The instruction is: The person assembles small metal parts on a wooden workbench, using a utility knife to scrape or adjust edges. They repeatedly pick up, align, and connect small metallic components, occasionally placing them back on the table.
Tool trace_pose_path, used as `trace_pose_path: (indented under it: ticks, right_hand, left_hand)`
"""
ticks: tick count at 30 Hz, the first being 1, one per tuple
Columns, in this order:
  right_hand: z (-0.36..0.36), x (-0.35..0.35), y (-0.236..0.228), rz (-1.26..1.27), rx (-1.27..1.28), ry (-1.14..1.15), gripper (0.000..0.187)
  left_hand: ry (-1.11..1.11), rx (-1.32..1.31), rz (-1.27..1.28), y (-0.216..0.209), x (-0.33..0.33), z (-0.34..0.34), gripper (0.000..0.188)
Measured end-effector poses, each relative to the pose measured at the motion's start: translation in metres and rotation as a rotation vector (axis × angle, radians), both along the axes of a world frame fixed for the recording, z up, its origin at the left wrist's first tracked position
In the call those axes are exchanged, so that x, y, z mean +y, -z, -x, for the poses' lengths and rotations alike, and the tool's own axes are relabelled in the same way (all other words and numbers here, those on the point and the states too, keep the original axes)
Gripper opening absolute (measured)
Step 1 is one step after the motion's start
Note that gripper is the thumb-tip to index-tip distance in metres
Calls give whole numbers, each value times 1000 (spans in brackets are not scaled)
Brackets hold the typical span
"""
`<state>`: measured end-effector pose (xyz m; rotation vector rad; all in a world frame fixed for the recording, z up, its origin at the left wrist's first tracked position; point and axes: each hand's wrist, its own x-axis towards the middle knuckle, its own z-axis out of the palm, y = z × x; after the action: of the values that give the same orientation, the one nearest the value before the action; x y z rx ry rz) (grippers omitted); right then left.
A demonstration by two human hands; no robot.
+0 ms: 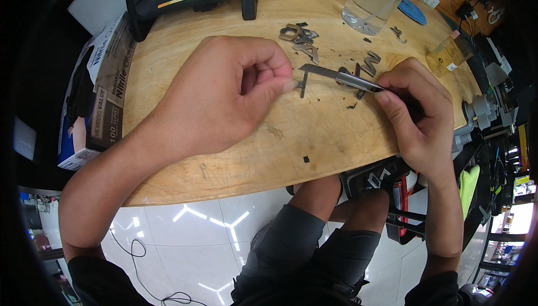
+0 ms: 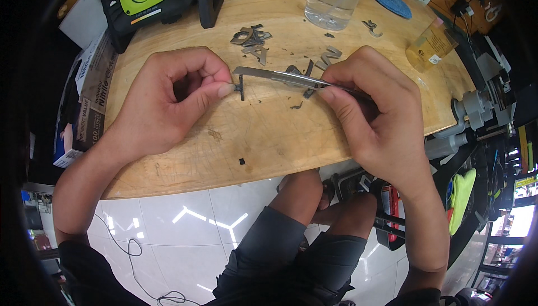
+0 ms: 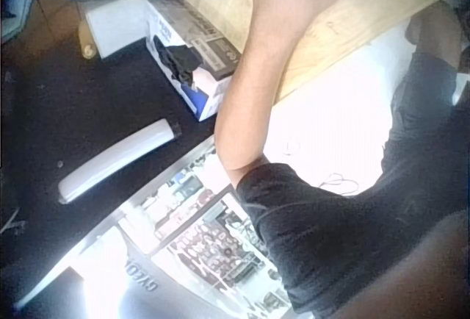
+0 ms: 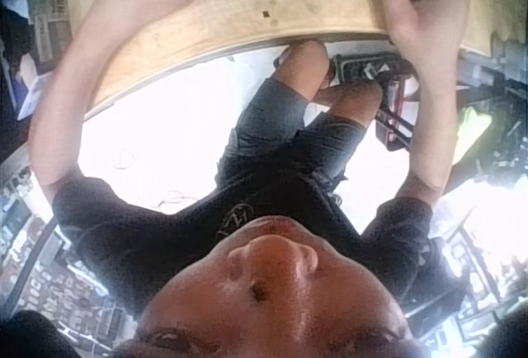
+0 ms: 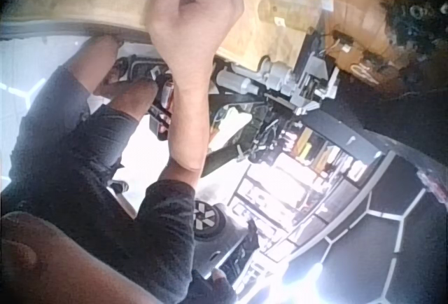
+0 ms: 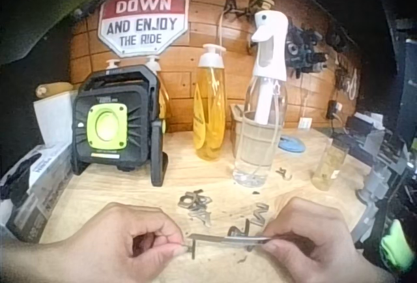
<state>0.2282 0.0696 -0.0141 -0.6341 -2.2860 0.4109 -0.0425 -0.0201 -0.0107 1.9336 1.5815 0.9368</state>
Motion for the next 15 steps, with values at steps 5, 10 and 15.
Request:
trace_pose_path:
  ticks: [5,10,15]
  right_hand:
    - [1,0,1,9,11,-7,10]
    - [-1,1,-1,-13,-3,-8,10]
    - [0,1,-1,-1,-8,-26,10]
  left_hand:
    - [1,-4,-14,1,0,1,8]
    - [6,-9,-8,0,0,0,8]
    - [2,7,-25,1,0,0,8]
